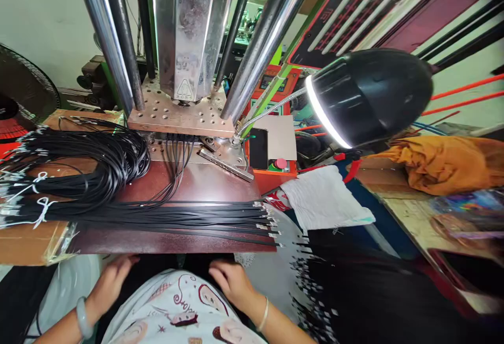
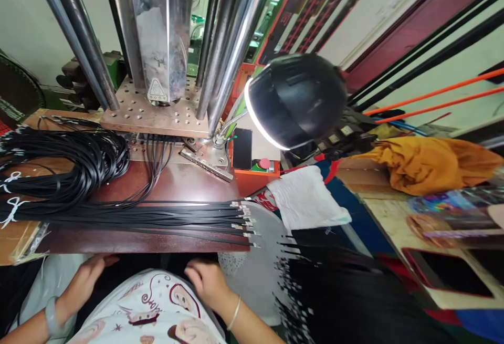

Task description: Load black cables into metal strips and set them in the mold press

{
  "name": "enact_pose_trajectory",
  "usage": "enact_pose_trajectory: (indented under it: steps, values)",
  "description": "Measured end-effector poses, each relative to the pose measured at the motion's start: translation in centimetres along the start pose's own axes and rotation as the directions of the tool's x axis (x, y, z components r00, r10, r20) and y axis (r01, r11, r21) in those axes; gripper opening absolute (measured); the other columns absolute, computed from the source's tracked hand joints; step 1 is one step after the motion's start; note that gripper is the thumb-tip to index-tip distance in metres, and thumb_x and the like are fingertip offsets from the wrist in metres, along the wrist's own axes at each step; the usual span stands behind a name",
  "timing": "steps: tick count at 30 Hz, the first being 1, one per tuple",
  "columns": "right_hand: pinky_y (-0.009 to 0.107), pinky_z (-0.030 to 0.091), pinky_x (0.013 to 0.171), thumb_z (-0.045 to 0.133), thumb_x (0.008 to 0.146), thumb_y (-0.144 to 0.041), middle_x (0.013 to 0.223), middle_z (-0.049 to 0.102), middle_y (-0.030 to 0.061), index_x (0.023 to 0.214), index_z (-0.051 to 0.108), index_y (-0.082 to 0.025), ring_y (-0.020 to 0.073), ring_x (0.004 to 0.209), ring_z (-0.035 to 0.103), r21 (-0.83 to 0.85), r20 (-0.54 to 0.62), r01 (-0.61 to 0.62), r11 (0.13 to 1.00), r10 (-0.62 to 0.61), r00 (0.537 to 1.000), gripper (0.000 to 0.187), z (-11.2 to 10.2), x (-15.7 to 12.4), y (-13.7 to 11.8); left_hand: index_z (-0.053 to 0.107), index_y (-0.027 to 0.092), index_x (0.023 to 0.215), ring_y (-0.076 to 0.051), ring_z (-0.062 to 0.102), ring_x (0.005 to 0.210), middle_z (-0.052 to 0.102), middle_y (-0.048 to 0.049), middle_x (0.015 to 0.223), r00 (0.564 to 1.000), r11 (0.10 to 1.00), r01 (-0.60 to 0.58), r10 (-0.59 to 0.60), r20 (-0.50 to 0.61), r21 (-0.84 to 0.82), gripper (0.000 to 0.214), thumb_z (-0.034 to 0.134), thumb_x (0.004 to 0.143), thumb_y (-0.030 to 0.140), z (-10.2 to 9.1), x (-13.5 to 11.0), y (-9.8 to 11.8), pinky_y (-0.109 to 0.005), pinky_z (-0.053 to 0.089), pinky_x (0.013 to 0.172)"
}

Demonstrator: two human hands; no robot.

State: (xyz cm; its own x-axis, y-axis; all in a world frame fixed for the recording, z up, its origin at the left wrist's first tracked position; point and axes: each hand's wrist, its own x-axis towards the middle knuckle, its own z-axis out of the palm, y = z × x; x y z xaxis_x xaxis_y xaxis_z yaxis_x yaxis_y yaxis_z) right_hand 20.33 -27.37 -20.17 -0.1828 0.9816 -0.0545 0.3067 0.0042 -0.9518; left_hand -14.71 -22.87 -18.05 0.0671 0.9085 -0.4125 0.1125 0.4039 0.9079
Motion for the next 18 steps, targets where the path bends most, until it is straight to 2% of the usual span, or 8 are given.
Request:
enact_pose_trajectory:
  steps: [1,3,5,7,9,13,16,18]
  values:
    - [0.031,0.042,0.055,0.051,0.089,-0.051,0.061,0.065,0.0035,0.082,0.072,-0.025,0.0172,0.054,0.055,-0.171,0.131,0.201,0.965,-0.18,0.975,0.034,-1.0,0.1,-1.6,0.078,0.03,0.09,-0.031,0.069,0.089,0.075,-0.0073,0.094,0.984,0.977,-0.088,0.055,0.168,0.196,0.022,0.075,0.07,0.04,0.0,-0.8,1.2,-0.04,0.057,0.087]
    - [0.033,0.042,0.061,0.044,0.094,-0.04,0.062,0.064,0.0032,0.088,0.071,-0.026,0.0177,0.057,0.053,-0.379,0.305,0.524,0.763,-0.431,0.849,0.03,-4.0,1.9,-5.3,0.077,0.034,0.098,-0.031,0.069,0.086,0.075,-0.0072,0.096,0.842,0.863,-0.351,0.121,0.526,0.363,0.027,0.074,0.072,0.035,0.3,-1.6,4.7,-0.044,0.055,0.089]
    - [0.035,0.043,0.07,0.038,0.096,-0.032,0.078,0.067,0.008,0.091,0.069,-0.024,0.0202,0.069,0.055,-0.639,0.214,0.464,0.614,-0.437,0.874,0.032,-7.7,6.0,-8.7,0.076,0.035,0.103,-0.031,0.069,0.089,0.074,-0.0073,0.098,0.673,0.76,-0.552,0.163,0.721,0.343,0.028,0.067,0.076,0.032,1.6,-0.8,9.2,-0.045,0.053,0.094]
    - [0.041,0.043,0.082,0.039,0.095,-0.028,0.101,0.065,0.0158,0.107,0.066,-0.017,0.0263,0.091,0.055,-0.867,-0.053,0.127,0.483,-0.342,0.938,0.032,-11.3,11.1,-10.8,0.073,0.031,0.109,-0.029,0.064,0.107,0.071,-0.008,0.111,0.646,0.652,-0.668,0.269,0.714,0.358,0.032,0.055,0.083,0.028,4.1,1.2,13.3,-0.044,0.047,0.103]
    - [0.044,0.042,0.085,0.046,0.092,-0.027,0.111,0.06,0.0203,0.119,0.06,-0.011,0.0304,0.1,0.052,-0.923,-0.128,-0.043,0.383,-0.2,0.971,0.034,-13.7,15.7,-11.2,0.068,0.023,0.117,-0.026,0.057,0.118,0.064,-0.0102,0.124,0.607,0.515,-0.764,0.367,0.705,0.389,0.038,0.041,0.09,0.024,7.1,3.7,16.3,-0.043,0.042,0.108]
    - [0.04,0.041,0.088,0.051,0.092,-0.026,0.112,0.06,0.0146,0.114,0.061,-0.015,0.0282,0.104,0.049,-0.927,0.065,0.089,0.365,-0.075,0.995,0.027,-15.1,19.3,-10.0,0.061,0.012,0.119,-0.025,0.059,0.108,0.059,-0.0147,0.121,0.553,0.181,-0.833,0.304,0.776,0.523,0.034,0.043,0.095,0.028,11.7,7.3,19.0,-0.041,0.048,0.1]
    - [0.042,0.04,0.09,0.052,0.093,-0.026,0.116,0.06,0.0122,0.12,0.059,-0.018,0.0278,0.106,0.049,-0.897,0.137,0.177,0.404,-0.126,0.982,0.029,-15.4,18.1,-9.9,0.063,0.011,0.108,-0.029,0.059,0.1,0.06,-0.0149,0.109,0.611,-0.1,-0.764,0.206,0.764,0.638,0.029,0.053,0.092,0.033,13.0,8.0,19.9,-0.043,0.052,0.088]
    - [0.044,0.04,0.093,0.054,0.091,-0.026,0.121,0.06,0.0128,0.126,0.056,-0.018,0.0286,0.11,0.049,-0.87,0.072,0.156,0.468,-0.193,0.979,0.036,-16.1,16.6,-10.2,0.064,0.011,0.103,-0.031,0.058,0.1,0.06,-0.015,0.103,0.646,-0.188,-0.711,0.206,0.735,0.678,0.029,0.054,0.091,0.035,13.2,7.9,20.4,-0.044,0.052,0.086]
